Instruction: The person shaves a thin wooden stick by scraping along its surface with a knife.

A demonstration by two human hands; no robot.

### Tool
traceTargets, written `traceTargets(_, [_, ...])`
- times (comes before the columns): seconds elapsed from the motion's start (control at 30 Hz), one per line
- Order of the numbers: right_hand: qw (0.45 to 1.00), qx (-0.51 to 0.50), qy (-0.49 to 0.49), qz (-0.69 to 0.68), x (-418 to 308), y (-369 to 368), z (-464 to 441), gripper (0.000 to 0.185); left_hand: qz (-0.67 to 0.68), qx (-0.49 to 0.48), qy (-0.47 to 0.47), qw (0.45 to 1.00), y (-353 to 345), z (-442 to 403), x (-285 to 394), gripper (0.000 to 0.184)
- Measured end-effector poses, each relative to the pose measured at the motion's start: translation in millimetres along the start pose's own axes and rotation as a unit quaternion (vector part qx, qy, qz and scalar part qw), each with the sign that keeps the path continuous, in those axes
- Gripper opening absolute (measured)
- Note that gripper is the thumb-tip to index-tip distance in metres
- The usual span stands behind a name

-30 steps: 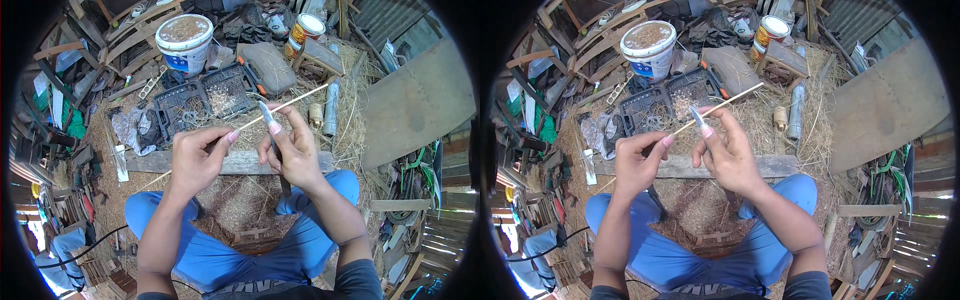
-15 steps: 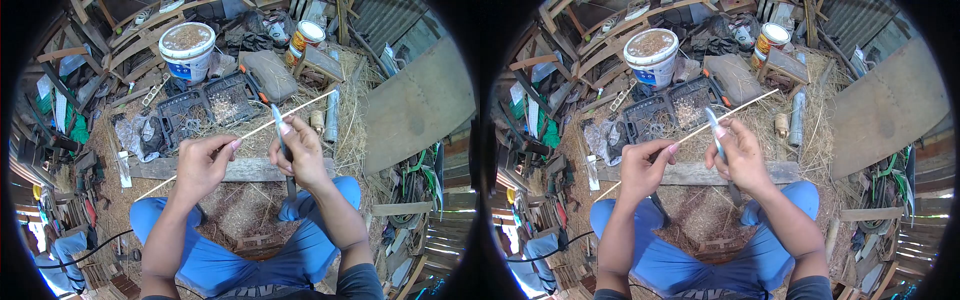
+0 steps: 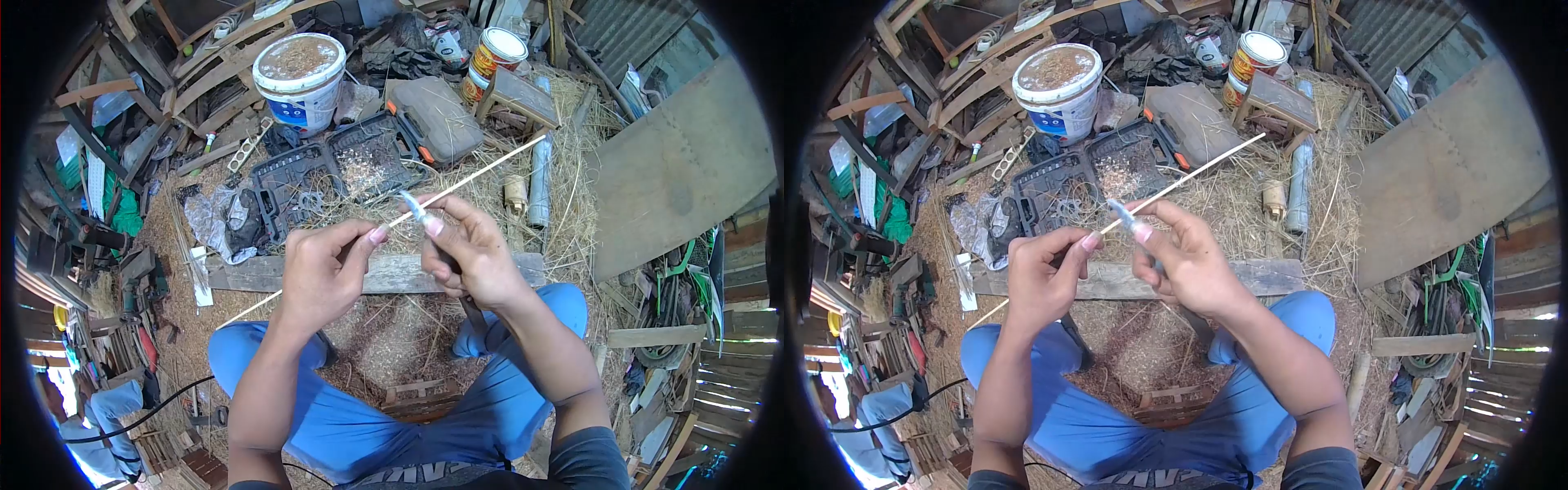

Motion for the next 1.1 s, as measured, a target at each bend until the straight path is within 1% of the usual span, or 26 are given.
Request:
traceTargets(0.07, [1.000,0.012,0.016,-0.002,-9,13,0,0.030,-0.017,-0.002,0.000,1.000,0,1,-4,0.014])
traceTargets(0.1, [0.999,-0.001,0.034,-0.009,-14,16,0,0.030,-0.017,-0.002,0.000,1.000,0,1,-3,0.014])
traceTargets(0.23, [0.999,-0.013,0.028,-0.020,-9,8,1,0.029,-0.018,0.014,-0.007,1.000,1,1,0,0.012])
traceTargets(0.3, [0.999,-0.032,-0.016,0.008,5,-3,1,0.027,-0.010,0.020,-0.009,1.000,-1,1,1,0.010])
traceTargets(0.4, [0.999,-0.032,-0.017,0.005,11,-2,0,0.026,-0.011,0.035,-0.023,0.999,-1,3,3,0.009])
traceTargets(0.43, [1.000,-0.011,-0.009,0.004,7,2,0,0.026,-0.012,0.050,-0.042,0.998,1,3,5,0.009])
traceTargets(0.47, [1.000,-0.012,-0.009,0.005,3,4,0,0.026,-0.013,0.066,-0.062,0.996,5,4,8,0.009])
traceTargets(0.5, [1.000,-0.001,-0.001,-0.004,-2,9,0,0.026,-0.013,0.068,-0.063,0.996,6,4,9,0.009])
traceTargets(0.6, [0.999,0.016,0.019,-0.024,-10,22,1,0.029,-0.016,0.072,-0.062,0.995,9,5,12,0.008])
traceTargets(0.7, [0.999,-0.009,0.035,-0.014,-13,16,2,0.036,-0.021,0.069,-0.043,0.996,9,5,11,0.008])
traceTargets(0.73, [0.999,-0.008,0.036,-0.014,-12,12,2,0.036,-0.023,0.065,-0.039,0.997,7,4,9,0.009])
traceTargets(0.83, [0.998,-0.061,0.007,-0.006,1,-7,4,0.035,-0.025,0.056,-0.038,0.997,4,3,11,0.008])
traceTargets(0.97, [0.999,-0.050,0.004,0.002,-2,-6,4,0.034,-0.011,0.050,-0.028,0.998,4,3,12,0.009])
traceTargets(1.1, [0.999,-0.044,0.020,0.014,-5,-2,4,0.034,-0.017,0.046,-0.029,0.998,5,3,11,0.010])
Point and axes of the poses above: each hand's wrist, its own z-axis away from the middle knuckle, its own y-axis out of the back of the hand, x = y × z, the point moved 10 cm from there along -z, towards the middle knuckle, and after that the axes turned 2 degrees about x, right-handed, at the moved point
